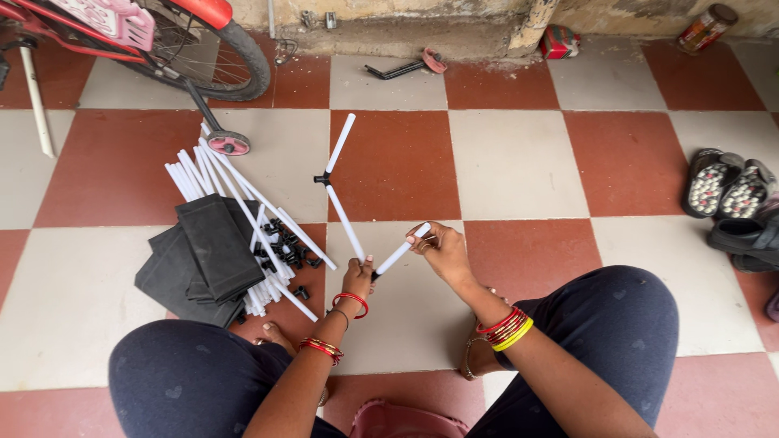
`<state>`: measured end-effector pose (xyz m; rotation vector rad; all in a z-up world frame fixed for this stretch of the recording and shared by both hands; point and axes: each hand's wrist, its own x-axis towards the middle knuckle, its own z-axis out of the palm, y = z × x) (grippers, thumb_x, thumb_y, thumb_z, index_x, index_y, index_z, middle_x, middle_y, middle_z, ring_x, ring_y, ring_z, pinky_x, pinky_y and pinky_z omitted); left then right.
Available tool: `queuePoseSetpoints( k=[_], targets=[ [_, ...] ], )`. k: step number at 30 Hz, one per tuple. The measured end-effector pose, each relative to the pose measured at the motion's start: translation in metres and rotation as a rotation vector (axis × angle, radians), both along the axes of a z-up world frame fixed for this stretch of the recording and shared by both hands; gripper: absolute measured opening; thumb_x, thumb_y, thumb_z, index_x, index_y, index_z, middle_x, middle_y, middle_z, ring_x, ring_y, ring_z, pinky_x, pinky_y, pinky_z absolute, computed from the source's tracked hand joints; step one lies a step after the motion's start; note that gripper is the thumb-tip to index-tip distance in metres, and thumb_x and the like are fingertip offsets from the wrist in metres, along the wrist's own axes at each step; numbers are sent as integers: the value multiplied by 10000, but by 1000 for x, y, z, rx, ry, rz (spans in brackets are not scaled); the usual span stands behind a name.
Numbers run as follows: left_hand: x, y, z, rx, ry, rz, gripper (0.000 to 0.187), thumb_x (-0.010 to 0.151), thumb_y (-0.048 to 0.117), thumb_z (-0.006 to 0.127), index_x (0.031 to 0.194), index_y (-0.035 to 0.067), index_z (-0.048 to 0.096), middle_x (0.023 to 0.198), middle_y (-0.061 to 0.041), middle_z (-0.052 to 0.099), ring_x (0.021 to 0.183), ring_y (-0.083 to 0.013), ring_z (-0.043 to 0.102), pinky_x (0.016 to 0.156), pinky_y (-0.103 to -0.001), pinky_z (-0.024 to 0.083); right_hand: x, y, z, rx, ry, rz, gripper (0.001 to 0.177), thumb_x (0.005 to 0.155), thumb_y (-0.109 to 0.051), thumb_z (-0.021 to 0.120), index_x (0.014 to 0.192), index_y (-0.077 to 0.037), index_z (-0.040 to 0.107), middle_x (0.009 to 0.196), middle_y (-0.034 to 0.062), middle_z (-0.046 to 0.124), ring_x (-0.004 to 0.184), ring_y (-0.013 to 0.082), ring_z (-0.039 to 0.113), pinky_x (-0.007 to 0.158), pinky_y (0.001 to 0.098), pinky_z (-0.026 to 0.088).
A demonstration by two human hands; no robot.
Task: The person assembles a rack by hand, connecting white tubes with black plastic joints while sitting on the floor.
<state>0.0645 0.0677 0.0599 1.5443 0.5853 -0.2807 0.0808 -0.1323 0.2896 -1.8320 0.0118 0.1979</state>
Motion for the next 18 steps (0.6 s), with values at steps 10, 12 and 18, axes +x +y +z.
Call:
queuePoseSetpoints(
  k=[10, 12, 18],
  targets=[
    [17, 56, 22, 572, -449, 90, 617, 853, 37, 758, 1376, -16, 435, 1131, -142, 578, 894, -242, 664, 859, -344, 541, 0, -11, 21, -378, -173, 82, 67, 898, -59, 724, 949, -23, 746, 896, 103, 784, 754, 182, 760, 668, 320, 605],
    [20, 61, 41, 612, -425, 140, 645, 857, 25, 766, 1409, -1, 433, 1143, -139, 566, 885, -237, 645, 859, -352, 543, 1, -13, 20, -445, -105, 92, 75, 905, -72, 710, 960, -32, 744, 950, 100, 776, 795, 201, 765, 690, 326, 627],
    [20, 69, 87, 495, -379, 306, 749, 840, -43, 715, 1497, 11, 358, 1287, -163, 468, 1010, -238, 615, 845, -345, 601, 2, -23, 20, -476, -194, 102, 86, 892, -48, 710, 968, -20, 738, 995, 125, 748, 831, 253, 750, 723, 355, 612]
  ],
)
